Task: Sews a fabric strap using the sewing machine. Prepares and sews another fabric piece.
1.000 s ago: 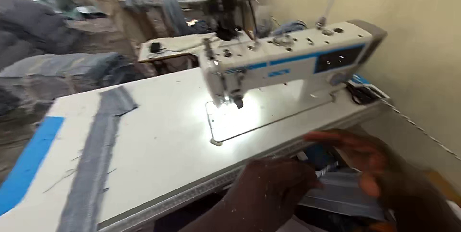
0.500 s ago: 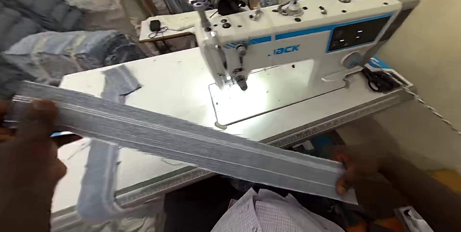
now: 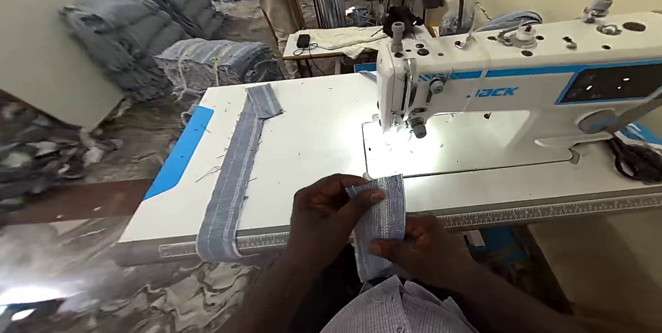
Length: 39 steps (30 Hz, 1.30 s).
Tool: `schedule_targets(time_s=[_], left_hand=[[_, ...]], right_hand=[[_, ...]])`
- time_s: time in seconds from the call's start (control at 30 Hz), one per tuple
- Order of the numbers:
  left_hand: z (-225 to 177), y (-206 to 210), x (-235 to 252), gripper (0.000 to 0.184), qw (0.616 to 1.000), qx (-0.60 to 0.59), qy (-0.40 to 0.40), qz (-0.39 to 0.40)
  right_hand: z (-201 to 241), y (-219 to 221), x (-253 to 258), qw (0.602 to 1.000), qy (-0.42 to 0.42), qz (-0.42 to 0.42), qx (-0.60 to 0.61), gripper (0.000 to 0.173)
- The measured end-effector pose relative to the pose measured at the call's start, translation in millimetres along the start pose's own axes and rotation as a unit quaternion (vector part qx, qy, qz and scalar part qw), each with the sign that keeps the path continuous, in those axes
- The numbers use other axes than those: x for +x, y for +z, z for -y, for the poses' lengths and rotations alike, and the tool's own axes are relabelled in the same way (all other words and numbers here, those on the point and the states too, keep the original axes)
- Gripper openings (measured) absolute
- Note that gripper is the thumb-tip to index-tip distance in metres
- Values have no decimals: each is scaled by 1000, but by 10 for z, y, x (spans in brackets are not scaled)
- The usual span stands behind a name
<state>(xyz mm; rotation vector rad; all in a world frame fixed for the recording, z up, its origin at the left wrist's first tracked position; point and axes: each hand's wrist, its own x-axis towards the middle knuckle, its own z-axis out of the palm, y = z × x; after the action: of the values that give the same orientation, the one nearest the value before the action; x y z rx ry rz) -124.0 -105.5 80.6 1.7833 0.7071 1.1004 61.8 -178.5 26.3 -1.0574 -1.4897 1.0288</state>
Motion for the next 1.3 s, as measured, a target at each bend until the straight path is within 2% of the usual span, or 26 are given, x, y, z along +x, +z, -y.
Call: schedule_targets(time_s=[0.1, 0.17, 0.27, 0.33, 0.47, 0.6, 0.7, 0.73, 0.8, 0.83, 0.93, 1.0, 1.1, 1.3], left_hand=[[95, -35, -71, 13, 998, -30, -49, 15], [145, -37, -147, 14, 996, -46, -68, 31], [148, 12, -179, 24, 990, -106, -91, 23], [139, 11, -194, 20, 991, -109, -78, 24], [137, -50, -222, 21, 999, -45, -17, 22], [191, -98, -264, 25, 983, -171, -37, 47], [164, -56, -245, 17, 993, -116, 4, 21], [130, -23, -242, 18, 997, -78, 16, 5], [75, 27, -235, 31, 999, -35, 35, 3], [62, 43, -230, 37, 999, -30, 38, 9], [86, 47, -229, 43, 997, -61, 28, 27], [116, 18, -232, 45, 995, -84, 9, 47], [124, 47, -253, 18, 999, -52, 1, 12], [132, 122, -247, 14, 996, -82, 4, -39]], right_hand=[[-28, -32, -34, 999, -7, -33, -34, 22], [20, -87, -13, 998, -21, -63, -8, 29], [106, -132, 88, 995, -40, -93, 18, 19], [141, -130, 116, 994, -53, -99, 1, 12], [150, -129, 160, 990, -111, -91, -12, 15], [123, -158, 153, 985, -160, -58, 17, 16], [97, -191, 148, 986, -158, -38, 32, 16], [101, -195, 153, 987, -151, -32, 31, 20], [132, -195, 175, 992, -127, -23, 9, 37], [154, -182, 186, 992, -120, -38, -11, 35], [201, -157, 189, 986, -120, -90, -70, 9], [215, -176, 185, 985, -117, -93, -81, 6], [198, -184, 176, 986, -121, -82, -83, 7], [196, -130, 194, 977, -153, -121, -82, 5]])
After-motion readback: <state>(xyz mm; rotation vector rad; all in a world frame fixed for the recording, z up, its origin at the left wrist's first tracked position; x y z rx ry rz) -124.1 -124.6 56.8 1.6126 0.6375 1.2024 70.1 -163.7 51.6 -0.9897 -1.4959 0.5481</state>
